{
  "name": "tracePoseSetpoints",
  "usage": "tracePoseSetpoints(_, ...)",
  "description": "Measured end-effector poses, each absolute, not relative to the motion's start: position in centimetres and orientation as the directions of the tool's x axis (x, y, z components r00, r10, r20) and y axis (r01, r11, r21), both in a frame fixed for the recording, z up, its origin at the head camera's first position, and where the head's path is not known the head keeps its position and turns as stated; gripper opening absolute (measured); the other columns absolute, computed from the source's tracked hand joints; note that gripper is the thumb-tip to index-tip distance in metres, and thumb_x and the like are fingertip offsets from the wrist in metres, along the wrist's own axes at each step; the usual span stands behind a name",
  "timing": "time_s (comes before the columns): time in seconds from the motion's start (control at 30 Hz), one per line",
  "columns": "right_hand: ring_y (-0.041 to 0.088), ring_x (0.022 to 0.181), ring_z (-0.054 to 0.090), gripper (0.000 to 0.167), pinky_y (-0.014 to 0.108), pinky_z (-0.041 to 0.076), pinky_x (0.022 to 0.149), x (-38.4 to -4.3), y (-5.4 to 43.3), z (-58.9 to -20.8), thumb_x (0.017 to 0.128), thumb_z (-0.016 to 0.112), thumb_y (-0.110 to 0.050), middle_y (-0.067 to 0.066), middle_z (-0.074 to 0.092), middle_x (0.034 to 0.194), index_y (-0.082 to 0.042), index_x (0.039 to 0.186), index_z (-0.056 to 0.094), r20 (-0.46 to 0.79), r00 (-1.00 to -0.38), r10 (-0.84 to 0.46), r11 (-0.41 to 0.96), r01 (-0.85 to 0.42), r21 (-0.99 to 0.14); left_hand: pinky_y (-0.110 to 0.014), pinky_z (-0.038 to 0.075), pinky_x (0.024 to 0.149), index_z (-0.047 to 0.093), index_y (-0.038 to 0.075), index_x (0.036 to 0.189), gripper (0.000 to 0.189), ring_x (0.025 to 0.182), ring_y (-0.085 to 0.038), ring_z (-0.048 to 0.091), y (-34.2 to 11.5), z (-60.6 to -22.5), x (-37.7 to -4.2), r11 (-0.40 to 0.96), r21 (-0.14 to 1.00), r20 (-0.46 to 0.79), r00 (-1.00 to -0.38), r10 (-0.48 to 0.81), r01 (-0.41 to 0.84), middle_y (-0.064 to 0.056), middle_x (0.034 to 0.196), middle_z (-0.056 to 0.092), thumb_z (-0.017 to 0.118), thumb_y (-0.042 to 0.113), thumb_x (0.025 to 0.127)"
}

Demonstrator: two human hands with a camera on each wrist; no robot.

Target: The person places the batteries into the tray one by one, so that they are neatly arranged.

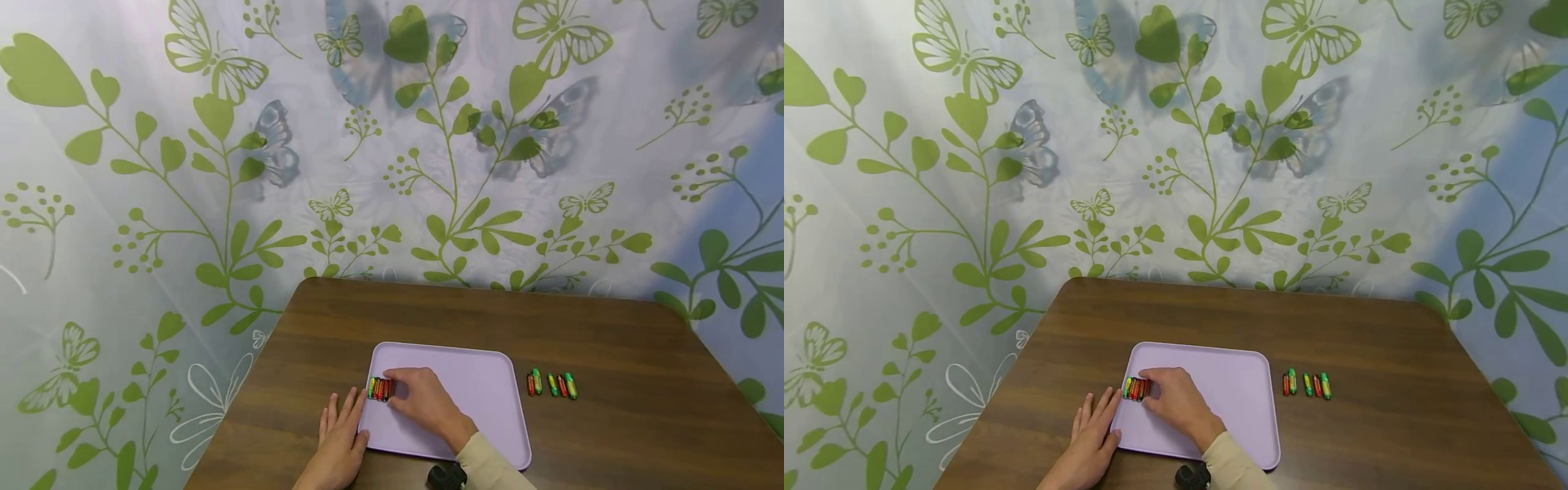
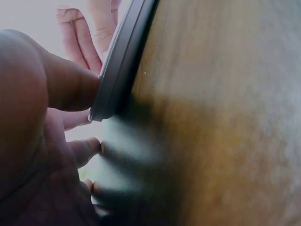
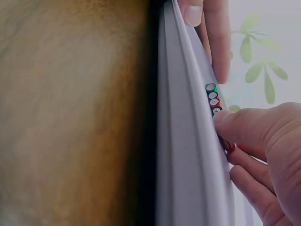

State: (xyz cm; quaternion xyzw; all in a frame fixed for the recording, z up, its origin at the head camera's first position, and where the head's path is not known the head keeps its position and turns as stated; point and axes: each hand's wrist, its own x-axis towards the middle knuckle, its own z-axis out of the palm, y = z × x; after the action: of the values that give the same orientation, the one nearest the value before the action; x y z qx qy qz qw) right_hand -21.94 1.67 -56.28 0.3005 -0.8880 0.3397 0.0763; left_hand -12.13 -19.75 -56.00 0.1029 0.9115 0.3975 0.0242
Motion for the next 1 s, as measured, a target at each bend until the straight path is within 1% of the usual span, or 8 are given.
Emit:
tracePoseSetpoints(0.13,0.021,0.117,0.078,0.045,0.042,0.063,0.101,-21.8,1.9,-56.2,0.084,0.093,-0.011,0.005,0.083,0.124,-0.008,0.127,0.081,0.338,-0.813,-0.474,0.592,-0.579,-0.561,-0.081,-0.003,0.124,0.04,0.003,0.168,0.068,0.162,-0.067,0.001,-19.9,-55.9,-11.9,0.661,0.731,0.039,-0.977,0.208,0.17,-0.031,0.176,0.029,0.063,0.005,0.104)
tracePoseSetpoints(0.27,0.021,0.118,0.078,0.045,0.043,0.064,0.101,-21.7,3.0,-55.9,0.084,0.092,-0.011,0.004,0.083,0.125,-0.007,0.128,0.081,0.331,-0.82,-0.466,0.569,-0.565,-0.597,-0.081,-0.002,0.125,0.04,0.003,0.168,0.068,0.162,-0.067,0.001,-20.0,-55.8,-11.8,0.663,0.731,0.034,-0.978,0.206,0.165,-0.031,0.176,0.029,0.063,0.005,0.104)
tracePoseSetpoints(0.4,0.025,0.115,0.079,0.045,0.045,0.064,0.1,-21.6,4.6,-55.3,0.085,0.092,-0.012,0.004,0.082,0.127,-0.008,0.128,0.081,0.297,-0.847,-0.442,0.544,-0.516,-0.661,-0.081,-0.003,0.125,0.039,0.005,0.169,0.069,0.163,-0.066,0.0,-20.1,-55.7,-11.7,0.663,0.732,0.024,-0.978,0.205,0.157,-0.031,0.176,0.029,0.063,0.006,0.104)
tracePoseSetpoints(0.5,0.029,0.114,0.08,0.046,0.046,0.064,0.099,-21.5,6.2,-54.9,0.086,0.093,-0.018,0.002,0.081,0.129,-0.01,0.129,0.081,0.254,-0.874,-0.414,0.545,-0.461,-0.7,-0.081,-0.004,0.125,0.039,0.005,0.169,0.069,0.163,-0.065,-0.002,-20.3,-55.5,-11.5,0.655,0.74,0.018,-0.978,0.209,0.153,-0.03,0.177,0.028,0.063,0.007,0.105)
tracePoseSetpoints(0.6,0.031,0.116,0.079,0.049,0.048,0.063,0.101,-21.3,8.0,-54.4,0.086,0.094,-0.022,0.001,0.081,0.131,-0.012,0.131,0.081,0.22,-0.895,-0.387,0.551,-0.416,-0.724,-0.08,-0.005,0.125,0.038,0.006,0.17,0.07,0.163,-0.065,-0.003,-20.4,-55.5,-11.4,0.645,0.748,0.012,-0.976,0.217,0.153,-0.03,0.177,0.027,0.063,0.007,0.105)
tracePoseSetpoints(0.7,0.032,0.119,0.078,0.05,0.05,0.062,0.103,-21.1,10.0,-53.8,0.086,0.095,-0.025,0.001,0.08,0.133,-0.012,0.132,0.08,0.203,-0.907,-0.369,0.567,-0.393,-0.724,-0.08,-0.006,0.125,0.038,0.006,0.17,0.069,0.163,-0.065,-0.003,-20.5,-55.4,-11.2,0.643,0.75,0.01,-0.975,0.222,0.154,-0.03,0.177,0.026,0.063,0.007,0.105)
tracePoseSetpoints(0.83,0.034,0.119,0.078,0.053,0.053,0.063,0.101,-20.8,12.8,-53.0,0.085,0.096,-0.026,0.001,0.08,0.133,-0.011,0.133,0.08,0.208,-0.909,-0.36,0.586,-0.394,-0.708,-0.08,-0.005,0.125,0.038,0.005,0.169,0.069,0.163,-0.065,-0.002,-20.7,-55.3,-11.0,0.645,0.748,0.012,-0.975,0.222,0.156,-0.031,0.177,0.027,0.063,0.006,0.105)
tracePoseSetpoints(1.0,0.035,0.118,0.078,0.054,0.049,0.064,0.099,-20.2,16.3,-51.7,0.085,0.096,-0.026,0.001,0.08,0.134,-0.012,0.134,0.079,0.214,-0.906,-0.364,0.619,-0.407,-0.671,-0.08,-0.004,0.125,0.039,0.005,0.169,0.069,0.163,-0.065,-0.001,-20.9,-55.1,-10.9,0.652,0.742,0.015,-0.976,0.218,0.157,-0.031,0.176,0.028,0.063,0.005,0.104)
